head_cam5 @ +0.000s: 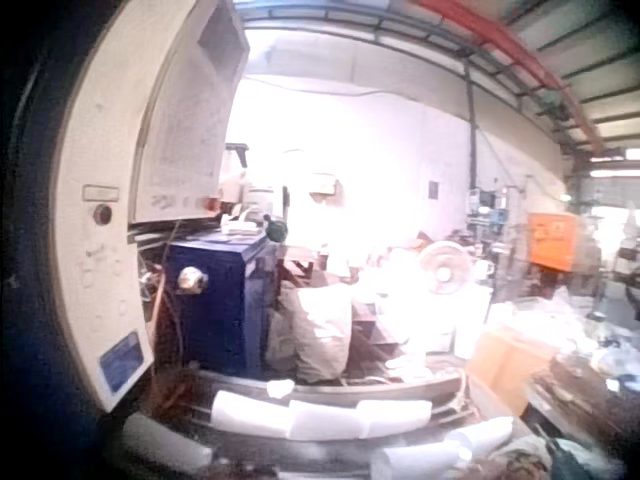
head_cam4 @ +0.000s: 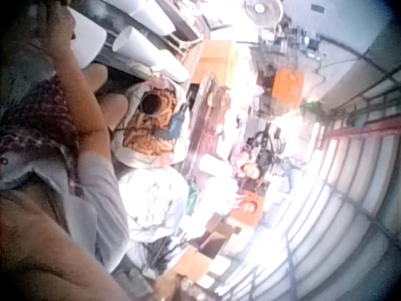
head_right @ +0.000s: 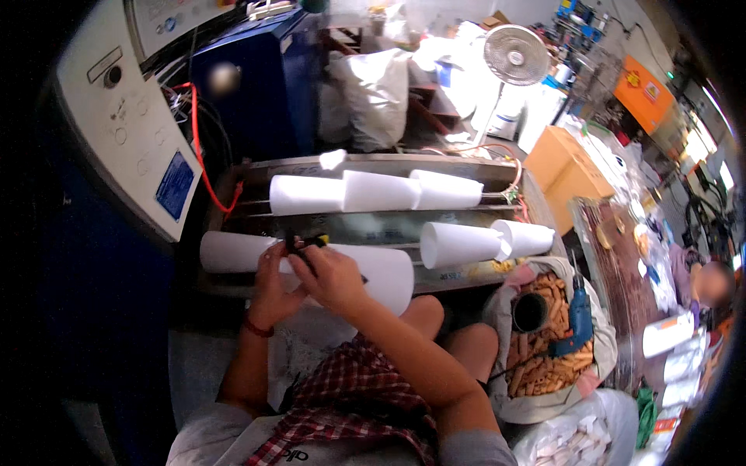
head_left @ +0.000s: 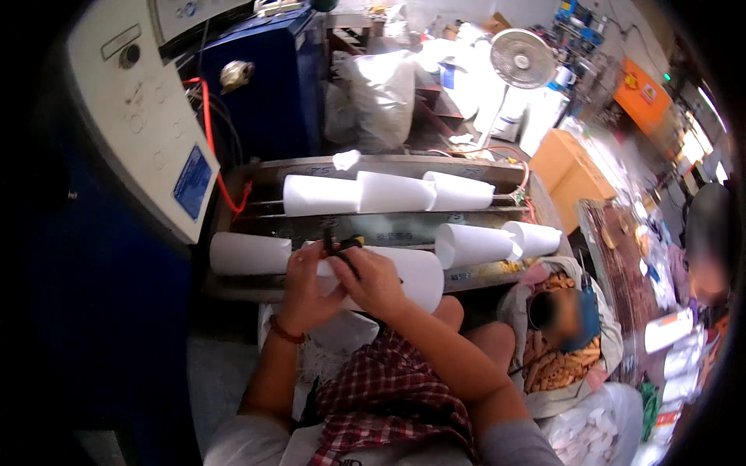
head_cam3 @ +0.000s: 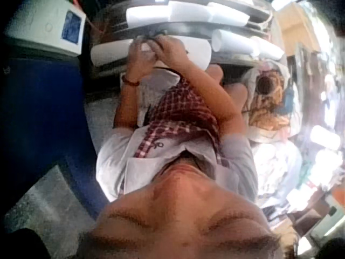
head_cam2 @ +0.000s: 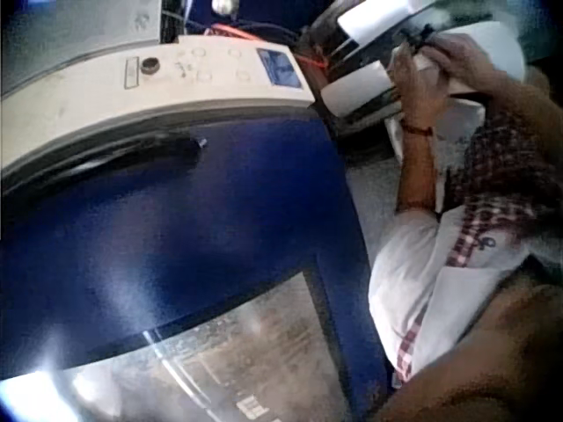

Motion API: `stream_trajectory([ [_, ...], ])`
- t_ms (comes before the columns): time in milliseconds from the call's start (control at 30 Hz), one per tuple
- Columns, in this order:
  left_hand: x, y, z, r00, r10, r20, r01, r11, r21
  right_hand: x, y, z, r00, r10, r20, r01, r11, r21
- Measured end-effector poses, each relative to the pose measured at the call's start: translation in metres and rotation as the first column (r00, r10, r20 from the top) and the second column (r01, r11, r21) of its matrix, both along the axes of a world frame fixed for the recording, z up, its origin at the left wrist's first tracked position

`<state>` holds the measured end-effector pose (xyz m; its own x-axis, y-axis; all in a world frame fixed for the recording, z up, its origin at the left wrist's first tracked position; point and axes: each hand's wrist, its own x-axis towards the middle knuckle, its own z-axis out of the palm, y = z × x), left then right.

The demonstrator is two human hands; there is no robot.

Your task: The person cleans plastic cones with a cloth, attaches a wooden handle to a pre-drilled hole, and uses a handheld power drill to secure the handle with a screw.

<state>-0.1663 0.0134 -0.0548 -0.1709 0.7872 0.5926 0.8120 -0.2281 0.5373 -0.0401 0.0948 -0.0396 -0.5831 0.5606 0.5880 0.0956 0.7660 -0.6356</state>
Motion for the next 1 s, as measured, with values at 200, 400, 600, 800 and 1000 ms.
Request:
stream_trajectory([
  [200, -0.001, -0.014, -0.013, 0.988, 0.136, 0.073, -0.146, 0.977, 0.157, 0.013, -0.019, 0.019, 0.998, 0.020, 0.064, -0.031, 0.983, 0.183],
  [400, 0.005, -0.028, 0.004, 0.991, 0.134, 0.005, -0.131, 0.956, 0.264, 0.034, -0.009, 0.018, 0.968, -0.093, 0.233, -0.001, 0.927, 0.374],
  [600, 0.008, -0.035, 0.005, 0.998, 0.058, -0.009, -0.054, 0.967, 0.248, 0.034, 0.029, 0.011, 0.859, -0.001, 0.511, -0.202, 0.918, 0.342],
  [800, 0.027, -0.042, 0.008, 0.979, -0.109, -0.172, 0.141, 0.972, 0.187, 0.051, 0.089, -0.007, 0.699, 0.144, 0.700, -0.003, 0.980, -0.199],
  [1000, 0.031, -0.022, -0.007, 0.999, -0.043, 0.009, 0.040, 0.975, 0.220, 0.065, 0.055, 0.018, 0.815, -0.051, 0.577, 0.140, 0.984, -0.112],
])
